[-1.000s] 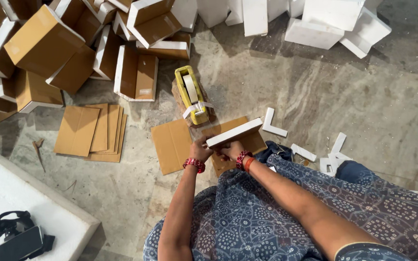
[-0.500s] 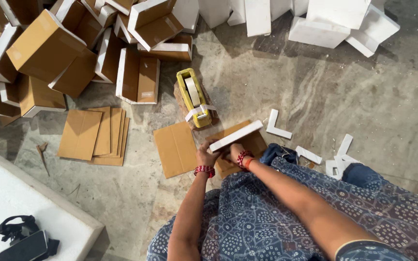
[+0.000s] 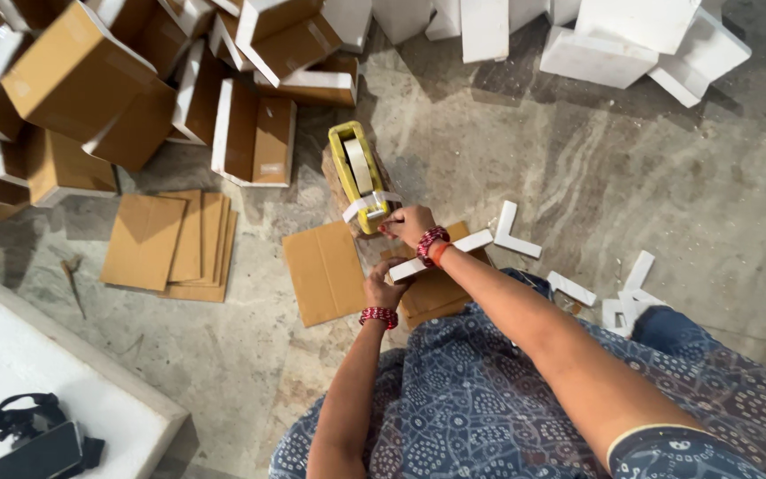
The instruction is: The person sits on the floor and assembles small cardboard boxes by attaching white foam inserts to the edges using a handheld tape dispenser. They repeatedly pick up foam pieces, align them on the cardboard, and secure them with tape.
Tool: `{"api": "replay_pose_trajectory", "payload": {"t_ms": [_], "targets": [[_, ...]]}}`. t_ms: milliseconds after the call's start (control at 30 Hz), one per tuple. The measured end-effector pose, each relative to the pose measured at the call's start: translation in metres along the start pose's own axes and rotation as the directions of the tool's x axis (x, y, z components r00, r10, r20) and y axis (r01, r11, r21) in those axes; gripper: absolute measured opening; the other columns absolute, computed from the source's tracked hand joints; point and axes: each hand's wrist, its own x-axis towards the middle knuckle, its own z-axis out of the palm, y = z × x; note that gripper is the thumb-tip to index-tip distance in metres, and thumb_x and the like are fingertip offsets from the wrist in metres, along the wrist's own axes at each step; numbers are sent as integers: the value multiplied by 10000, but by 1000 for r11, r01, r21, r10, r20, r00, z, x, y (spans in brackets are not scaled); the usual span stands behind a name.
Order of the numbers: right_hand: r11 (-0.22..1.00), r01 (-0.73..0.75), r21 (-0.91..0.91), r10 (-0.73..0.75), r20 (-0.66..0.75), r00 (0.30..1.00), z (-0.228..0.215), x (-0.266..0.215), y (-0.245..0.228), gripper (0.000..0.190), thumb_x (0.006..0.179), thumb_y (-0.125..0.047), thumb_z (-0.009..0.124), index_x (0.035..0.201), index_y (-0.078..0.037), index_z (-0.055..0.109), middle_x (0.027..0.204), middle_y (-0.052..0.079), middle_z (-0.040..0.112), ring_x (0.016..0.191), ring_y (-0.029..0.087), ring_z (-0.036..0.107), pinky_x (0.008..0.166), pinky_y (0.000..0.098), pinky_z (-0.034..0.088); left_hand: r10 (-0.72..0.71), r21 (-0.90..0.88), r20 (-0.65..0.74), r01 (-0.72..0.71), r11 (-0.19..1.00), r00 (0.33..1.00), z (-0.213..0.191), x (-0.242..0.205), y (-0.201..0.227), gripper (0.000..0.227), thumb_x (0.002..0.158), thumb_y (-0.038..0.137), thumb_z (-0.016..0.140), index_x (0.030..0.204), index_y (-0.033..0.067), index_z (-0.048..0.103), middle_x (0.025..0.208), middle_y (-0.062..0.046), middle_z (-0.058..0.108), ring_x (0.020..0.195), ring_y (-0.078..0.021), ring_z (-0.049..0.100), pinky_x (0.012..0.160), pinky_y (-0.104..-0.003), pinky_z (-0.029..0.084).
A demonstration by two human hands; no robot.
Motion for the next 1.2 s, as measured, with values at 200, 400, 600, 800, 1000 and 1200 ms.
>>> {"api": "replay_pose_trajectory", "payload": {"t_ms": [200,400,600,800,1000,1200], "targets": [[947,-147,-287,237,310,921,20,30,65,280,824,-381,775,877,-113,836,826,30,816,742,174,766,686,324,593,76,-106,-72,-83,991,995,12,-13,13,441,672,176,926,1071,120,748,1054,-85,777,984,-253,756,890,-368,585],[674,48,-737,387,408,827,35,35,77,292,858,-398,746,922,-124,824,893,50,802,823,205,754,747,357,583,-121,-109,-120,108,988,985,8,-17,41,625,623,209,945,1118,52,598,1055,-142,701,1005,-320,689,866,-414,562],[600,19,-800,428,341,837,39,32,88,304,892,-415,718,967,-135,811,960,70,788,904,237,741,808,389,572,105,22,-174,-103,994,979,0,-16,54,657,589,191,953,1185,91,695,1164,-184,546,1086,-362,587,948,-433,516],[552,-34,-833,423,245,872,37,26,82,318,926,-432,690,1012,-146,799,1027,89,774,985,269,729,869,422,562,89,36,-57,-87,996,994,11,-11,15,353,768,184,830,1116,142,795,1155,-170,603,1071,-341,616,952,-410,524],[682,90,-726,-9,115,993,9,2,33,332,960,-449,662,1057,-157,787,1094,109,761,1066,300,716,930,454,552,10,146,66,-19,989,998,22,3,-26,283,853,161,698,1101,32,743,1200,-178,645,1070,-353,636,936,-418,539],[427,511,-746,-364,375,852,-81,-84,63,867,568,-589,782,1260,-86,647,1153,132,684,1107,350,622,1075,622,399,57,271,122,-88,959,991,10,0,-3,501,661,384,910,971,9,791,1140,-204,634,1072,-413,589,954,-466,489]]}}
